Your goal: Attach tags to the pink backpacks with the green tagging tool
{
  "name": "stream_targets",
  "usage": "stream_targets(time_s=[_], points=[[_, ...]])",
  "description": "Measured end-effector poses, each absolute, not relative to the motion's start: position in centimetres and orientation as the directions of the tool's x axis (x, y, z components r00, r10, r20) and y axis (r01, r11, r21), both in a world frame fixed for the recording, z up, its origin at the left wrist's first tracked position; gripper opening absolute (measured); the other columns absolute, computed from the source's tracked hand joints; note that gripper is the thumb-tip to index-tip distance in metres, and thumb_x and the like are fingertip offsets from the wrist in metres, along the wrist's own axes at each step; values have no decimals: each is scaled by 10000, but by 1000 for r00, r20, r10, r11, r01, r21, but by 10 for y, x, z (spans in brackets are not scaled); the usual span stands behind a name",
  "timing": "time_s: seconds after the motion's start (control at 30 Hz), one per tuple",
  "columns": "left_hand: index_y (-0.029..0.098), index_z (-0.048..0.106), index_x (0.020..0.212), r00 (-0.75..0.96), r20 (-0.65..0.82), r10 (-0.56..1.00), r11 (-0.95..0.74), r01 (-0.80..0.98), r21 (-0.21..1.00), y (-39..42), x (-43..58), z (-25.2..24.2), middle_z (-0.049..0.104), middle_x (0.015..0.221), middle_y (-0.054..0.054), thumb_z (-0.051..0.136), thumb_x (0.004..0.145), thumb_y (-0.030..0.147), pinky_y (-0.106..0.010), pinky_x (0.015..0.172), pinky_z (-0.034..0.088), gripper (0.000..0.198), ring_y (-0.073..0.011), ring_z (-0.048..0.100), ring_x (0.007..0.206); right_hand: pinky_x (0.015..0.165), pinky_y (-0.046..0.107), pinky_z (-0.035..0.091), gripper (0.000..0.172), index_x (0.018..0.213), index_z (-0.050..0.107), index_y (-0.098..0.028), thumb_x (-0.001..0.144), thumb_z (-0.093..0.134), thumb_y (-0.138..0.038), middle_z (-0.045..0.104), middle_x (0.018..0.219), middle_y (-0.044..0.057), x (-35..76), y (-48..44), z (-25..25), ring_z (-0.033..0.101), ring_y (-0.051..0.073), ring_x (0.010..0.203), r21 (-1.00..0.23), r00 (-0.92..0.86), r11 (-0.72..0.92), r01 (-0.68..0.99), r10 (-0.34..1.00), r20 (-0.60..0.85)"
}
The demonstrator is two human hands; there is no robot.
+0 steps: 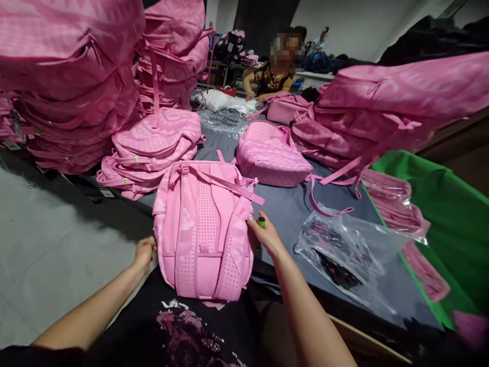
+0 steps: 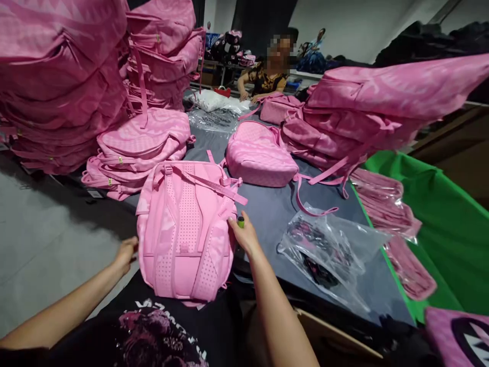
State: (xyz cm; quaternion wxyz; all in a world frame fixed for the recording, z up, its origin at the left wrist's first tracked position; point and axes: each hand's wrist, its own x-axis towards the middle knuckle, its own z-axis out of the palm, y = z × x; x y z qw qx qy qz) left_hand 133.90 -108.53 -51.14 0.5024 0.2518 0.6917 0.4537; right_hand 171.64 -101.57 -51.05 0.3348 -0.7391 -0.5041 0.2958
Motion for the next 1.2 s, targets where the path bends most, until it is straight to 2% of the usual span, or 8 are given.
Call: stream_targets(time_s=[0.1,0.17,0.3,0.47,0.67,0.8,0.93,1.2], points=[[257,480,1410,-332,-69,941,152,229,962,-1069,1341,-493,493,1515,-86,570,865,457,-452,1180,369,588,-245,386,1462,963,427,518,648,1339,577,-132,797,649,-480,686,1260,165,1706,-1036,-509,665,281,1112,-801,329,-306,515,933,-144],[251,458,1451,130,229,965,-262,557,788,-1066,1360,-492,439,1559,-105,574,889,442,-506,1240,248,605,-264,357,1480,918,406,532,568,1291,598,-140,812,616,-443,718,1179,129,1694,-1052,-509,678,261,1039,-803,334,-301,514,933,-136],[219,375,1530,780,88,620,-767,578,276,-1084,1413,-520,306,1618,-172,549,930,498,-666,1215,152,684,-363,254,1518,873,412,512,527,1321,575,-171,835,582,-375,732,1063,107,1682,-1099,-500,675,284,989,-764,368,-313,564,924,-107],[218,382,1533,848,87,523,-844,501,189,-1094,1433,-550,320,1620,-134,465,979,504,-618,1231,195,629,-322,280,1513,924,456,477,503,1304,609,-177,905,548,-477,709,1134,155,1671,-1133,-457,638,342,1087,-545,395,-254,799,905,158],[213,620,1298,747,342,569,-820,488,299,-1071,1426,-533,672,1303,-89,415,1003,322,-506,1172,360,376,-234,562,1289,777,327,543,478,1390,556,-206,1002,469,-471,745,887,55,1627,-1073,-464,696,223,844,-761,136,44,648,976,172],[206,563,1358,609,461,645,-760,577,301,-1010,1462,-482,617,1363,-119,406,1006,319,-504,1157,340,402,-257,492,1341,869,357,532,428,1415,550,-187,994,481,-218,679,1176,137,1633,-1075,-506,637,245,1035,-436,-81,272,858,909,409],[142,585,1339,863,180,472,-881,454,137,-925,1536,-443,555,1422,-177,501,970,430,-550,1183,247,476,-337,439,1376,799,380,520,424,1382,581,-181,984,443,-137,672,1137,160,1658,-1109,-525,614,264,966,-160,-91,168,973,911,402],[207,721,737,839,-447,312,-867,443,226,-924,1477,-435,662,615,-15,615,887,408,-242,567,411,272,-144,560,532,900,366,518,392,1366,563,-156,986,500,-225,690,1176,157,1685,-1131,-555,647,266,1042,-269,272,-142,953,794,543]])
